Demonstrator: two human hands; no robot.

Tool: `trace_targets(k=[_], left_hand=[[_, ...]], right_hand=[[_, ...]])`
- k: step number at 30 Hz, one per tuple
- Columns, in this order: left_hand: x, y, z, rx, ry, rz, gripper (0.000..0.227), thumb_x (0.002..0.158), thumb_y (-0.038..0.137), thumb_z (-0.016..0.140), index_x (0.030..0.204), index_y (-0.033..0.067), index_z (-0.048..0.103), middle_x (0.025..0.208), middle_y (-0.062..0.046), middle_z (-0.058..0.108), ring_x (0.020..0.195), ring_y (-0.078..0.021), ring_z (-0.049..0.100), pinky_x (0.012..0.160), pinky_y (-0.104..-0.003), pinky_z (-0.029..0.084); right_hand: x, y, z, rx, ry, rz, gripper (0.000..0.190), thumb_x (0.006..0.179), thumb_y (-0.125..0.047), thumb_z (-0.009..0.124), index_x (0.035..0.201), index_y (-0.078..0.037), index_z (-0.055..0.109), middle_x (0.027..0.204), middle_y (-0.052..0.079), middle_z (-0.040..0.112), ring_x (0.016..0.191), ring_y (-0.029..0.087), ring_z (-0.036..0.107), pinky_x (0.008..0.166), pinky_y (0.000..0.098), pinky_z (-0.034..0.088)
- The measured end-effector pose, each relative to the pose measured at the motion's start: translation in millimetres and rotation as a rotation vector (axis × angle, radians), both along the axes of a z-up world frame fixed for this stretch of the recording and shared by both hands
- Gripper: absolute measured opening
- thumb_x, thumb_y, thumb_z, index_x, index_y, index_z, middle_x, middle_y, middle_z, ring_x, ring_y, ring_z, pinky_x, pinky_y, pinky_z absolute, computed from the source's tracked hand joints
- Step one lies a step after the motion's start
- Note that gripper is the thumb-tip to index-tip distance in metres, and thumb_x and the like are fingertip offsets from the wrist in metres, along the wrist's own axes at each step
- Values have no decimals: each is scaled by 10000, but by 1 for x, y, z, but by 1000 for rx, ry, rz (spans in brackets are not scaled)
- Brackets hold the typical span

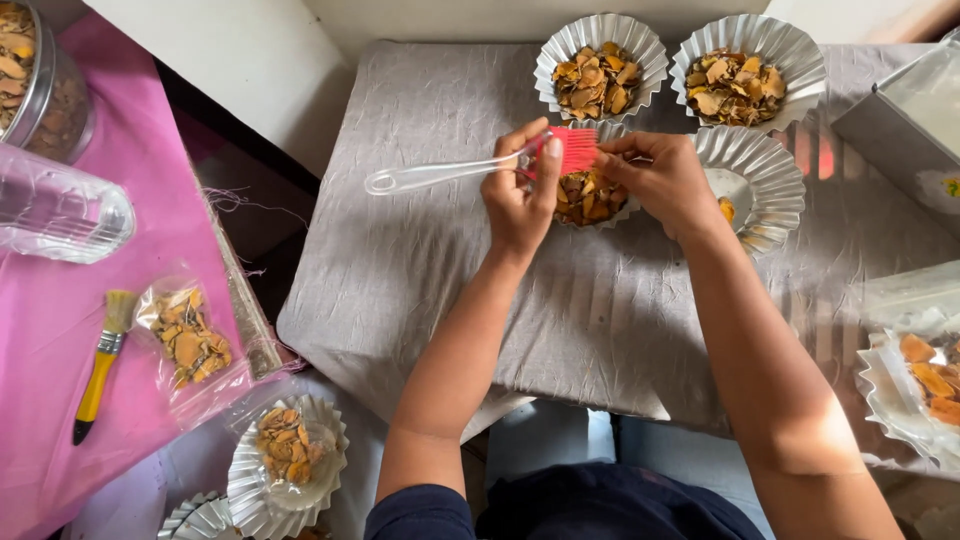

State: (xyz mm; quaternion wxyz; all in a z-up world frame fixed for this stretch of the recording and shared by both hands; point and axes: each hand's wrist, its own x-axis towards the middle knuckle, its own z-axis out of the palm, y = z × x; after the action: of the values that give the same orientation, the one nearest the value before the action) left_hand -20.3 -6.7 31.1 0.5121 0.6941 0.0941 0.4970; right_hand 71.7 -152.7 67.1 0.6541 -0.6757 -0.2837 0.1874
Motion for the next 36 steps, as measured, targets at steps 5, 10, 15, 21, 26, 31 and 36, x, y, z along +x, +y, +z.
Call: trace_targets(k=[5,10,15,21,26,31,36], left_hand=[[4,2,-3,136,30,17,254,1023,281,666,1210,112,687,974,-103,742,810,-225,729,629,-319,640],[5,3,-11,134,-59,32,282,1033,280,671,1252,103,669,968,-76,735,805,-182,720,652,-299,635],[4,6,4,248,-3,14,272,1050,240,631,1247,53,635,913,-106,708,750,-200,692,668,-313,633],[-2,11,5,190,52,83,305,1052,322,577,1246,93,632,1066,-32,726,744,-106,659,650,-235,553],[-12,4,17,320,-184,36,278,1063,178,603,1312,68,549,1113,-110,683,949,-212,711,820,-293,639],[8,10,-6,308,-276,59,290,1003,156,693,1264,38,647,1035,-129,711,894,-254,736,742,-351,640],[8,15,1,259,-112,94,279,1011,240,695,1253,102,677,1069,-78,734,973,-234,743,836,-328,606]], right_hand=[[-1,-5,5,103,173,-21,213,1000,-33,711,1127,132,665,929,219,705,809,236,761,721,306,670],[1,-3,1,124,204,-34,211,973,-27,736,1120,115,685,935,212,708,845,224,751,745,297,672],[-10,-29,41,-44,7,-3,212,1044,-22,679,1198,123,664,1010,296,672,870,327,724,771,378,635],[6,-85,51,-799,-390,-90,319,965,-225,777,1176,13,755,1015,160,774,735,216,704,710,326,595],[-4,-59,46,-730,-590,-140,394,1028,-226,692,1353,-3,683,1165,200,728,957,294,701,873,429,578],[9,-13,-7,-515,-796,4,231,972,-155,747,1151,-15,789,859,205,720,789,351,702,749,452,575],[22,10,-55,-960,-848,173,214,834,-194,692,964,-65,803,895,168,746,846,376,746,780,470,620]])
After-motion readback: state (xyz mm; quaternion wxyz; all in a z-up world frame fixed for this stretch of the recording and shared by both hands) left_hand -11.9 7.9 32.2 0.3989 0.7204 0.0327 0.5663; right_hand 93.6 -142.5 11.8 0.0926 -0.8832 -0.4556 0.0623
